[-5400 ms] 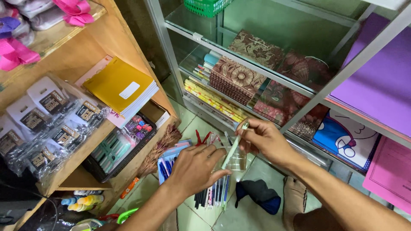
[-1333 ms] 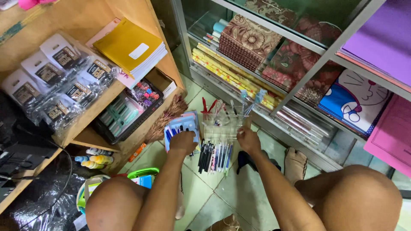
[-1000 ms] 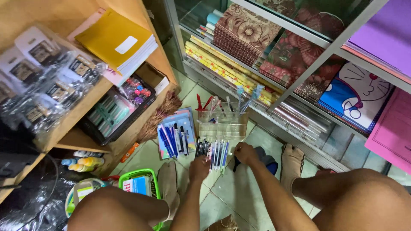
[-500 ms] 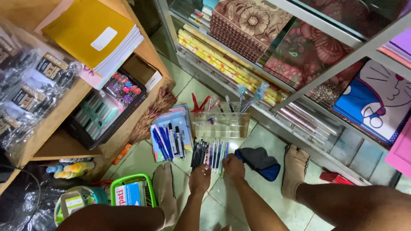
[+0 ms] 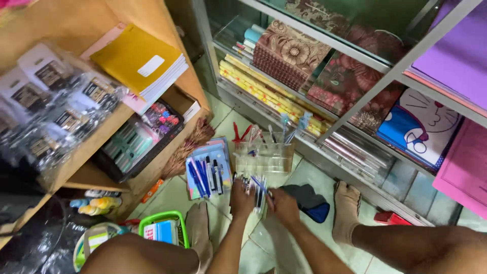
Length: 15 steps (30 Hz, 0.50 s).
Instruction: The person is organizing pens in a clear plastic container. They pick up pens, remove their caps, and place them into the container. The person handles various pens, including blue and white ones, and arranges them in the container.
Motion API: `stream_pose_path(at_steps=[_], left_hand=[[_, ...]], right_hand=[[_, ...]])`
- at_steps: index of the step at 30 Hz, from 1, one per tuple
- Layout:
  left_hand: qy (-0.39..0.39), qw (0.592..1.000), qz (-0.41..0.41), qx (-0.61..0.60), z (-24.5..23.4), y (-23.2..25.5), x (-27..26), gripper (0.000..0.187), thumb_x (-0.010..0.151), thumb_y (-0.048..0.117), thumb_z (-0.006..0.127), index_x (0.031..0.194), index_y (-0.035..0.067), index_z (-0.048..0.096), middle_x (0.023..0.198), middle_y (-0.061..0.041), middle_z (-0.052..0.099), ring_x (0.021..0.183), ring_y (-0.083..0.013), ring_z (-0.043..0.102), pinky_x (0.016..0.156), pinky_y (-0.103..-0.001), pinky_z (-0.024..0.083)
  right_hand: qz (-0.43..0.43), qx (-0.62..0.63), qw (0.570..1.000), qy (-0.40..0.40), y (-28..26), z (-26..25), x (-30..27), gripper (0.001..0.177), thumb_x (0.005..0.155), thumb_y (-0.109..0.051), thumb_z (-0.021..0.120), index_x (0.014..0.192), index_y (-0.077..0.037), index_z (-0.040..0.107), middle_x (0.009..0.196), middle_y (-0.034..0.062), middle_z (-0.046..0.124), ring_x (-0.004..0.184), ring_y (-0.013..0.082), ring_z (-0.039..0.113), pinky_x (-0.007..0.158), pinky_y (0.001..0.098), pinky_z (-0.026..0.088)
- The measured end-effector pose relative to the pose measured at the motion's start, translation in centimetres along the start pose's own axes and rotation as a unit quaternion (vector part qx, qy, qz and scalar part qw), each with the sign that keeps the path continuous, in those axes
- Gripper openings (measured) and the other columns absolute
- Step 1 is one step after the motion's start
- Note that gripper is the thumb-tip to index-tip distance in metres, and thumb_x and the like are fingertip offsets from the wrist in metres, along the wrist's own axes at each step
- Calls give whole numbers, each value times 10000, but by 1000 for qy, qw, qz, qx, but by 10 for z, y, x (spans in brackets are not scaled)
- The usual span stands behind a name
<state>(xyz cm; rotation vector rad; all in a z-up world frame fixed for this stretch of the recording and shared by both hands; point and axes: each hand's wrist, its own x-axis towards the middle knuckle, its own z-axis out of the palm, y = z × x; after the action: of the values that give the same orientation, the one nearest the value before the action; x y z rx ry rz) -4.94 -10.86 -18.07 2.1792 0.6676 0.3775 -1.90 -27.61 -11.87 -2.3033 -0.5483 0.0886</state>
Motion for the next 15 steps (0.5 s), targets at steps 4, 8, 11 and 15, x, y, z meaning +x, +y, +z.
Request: stream_pose_path(at_steps=[4,8,11,15], left_hand=[[63,990,-28,-120,-36,65,65,422,863,241,748,1223,66,614,1043,-141,683,795,-320,669,715,-441,540],[-144,980,30,-130,-98,142,106,280,945,285,677,1141,90,718,958,-92,765,798,-245,737,737,-377,564],[-227,968,104,-42,-169,211,105,311,917,309,707,1145,98,728,917,-91,777,819,-226,740,738,-360,557],[-209,961,184,-3,-250,275,94,402,872,329,731,1195,96,679,956,-79,760,803,-205,745,707,-360,566]], right_hand=[[-117,-52,990,59,-55,-69,83,201,918,-251,704,988,-63,699,889,156,688,807,370,679,680,450,544],[-163,-17,986,20,-141,-176,144,224,876,-212,759,1052,-76,729,958,137,729,755,301,726,654,429,561],[-180,-70,981,-5,-191,-246,155,230,847,-205,790,1042,-90,750,914,125,744,727,279,721,646,422,557],[-147,-45,988,-8,-222,-297,137,227,831,-145,802,1044,-81,756,810,97,735,680,193,681,609,371,532]])
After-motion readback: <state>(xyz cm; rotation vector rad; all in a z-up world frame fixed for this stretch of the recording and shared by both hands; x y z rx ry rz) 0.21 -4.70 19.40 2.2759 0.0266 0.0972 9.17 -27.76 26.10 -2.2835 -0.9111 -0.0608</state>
